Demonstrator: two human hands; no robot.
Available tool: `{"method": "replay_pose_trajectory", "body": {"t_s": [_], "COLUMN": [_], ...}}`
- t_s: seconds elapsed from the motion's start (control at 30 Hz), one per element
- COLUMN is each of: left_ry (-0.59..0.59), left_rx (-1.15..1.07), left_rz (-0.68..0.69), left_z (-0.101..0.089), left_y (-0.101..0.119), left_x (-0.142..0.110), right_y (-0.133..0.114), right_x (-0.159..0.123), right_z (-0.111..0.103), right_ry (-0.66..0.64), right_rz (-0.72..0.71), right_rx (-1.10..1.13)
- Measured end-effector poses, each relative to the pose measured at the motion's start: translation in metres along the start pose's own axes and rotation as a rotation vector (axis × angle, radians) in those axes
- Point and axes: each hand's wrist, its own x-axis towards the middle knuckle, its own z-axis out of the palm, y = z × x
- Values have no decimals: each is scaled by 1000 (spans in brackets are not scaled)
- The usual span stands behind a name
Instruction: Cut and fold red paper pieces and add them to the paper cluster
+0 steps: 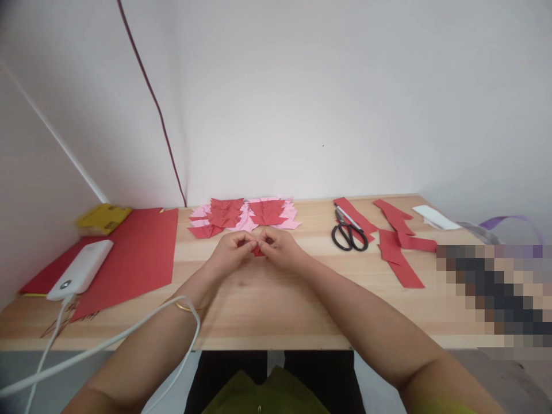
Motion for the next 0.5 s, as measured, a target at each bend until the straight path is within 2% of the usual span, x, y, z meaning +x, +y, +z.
{"method": "replay_pose_trajectory", "body": {"t_s": [0.13,0.27,0.4,0.5], "left_ry": [38,90,122,121], "left_rx": [-136,-259,-333,-360], "left_rz": [-56,-118,-145,-148], "left_z": [-1,1,3,4], "left_y": [-5,-9,-11,-12], "left_x": [2,4,5,6], "right_y": [1,4,2,-3], "right_x": [1,3,3,2], "right_z": [-4,-6,-3,-2], "right_ry": [-52,-21,-35,-86], "right_rz": [40,-9,27,-40], "right_rx": [62,95,217,231]}}
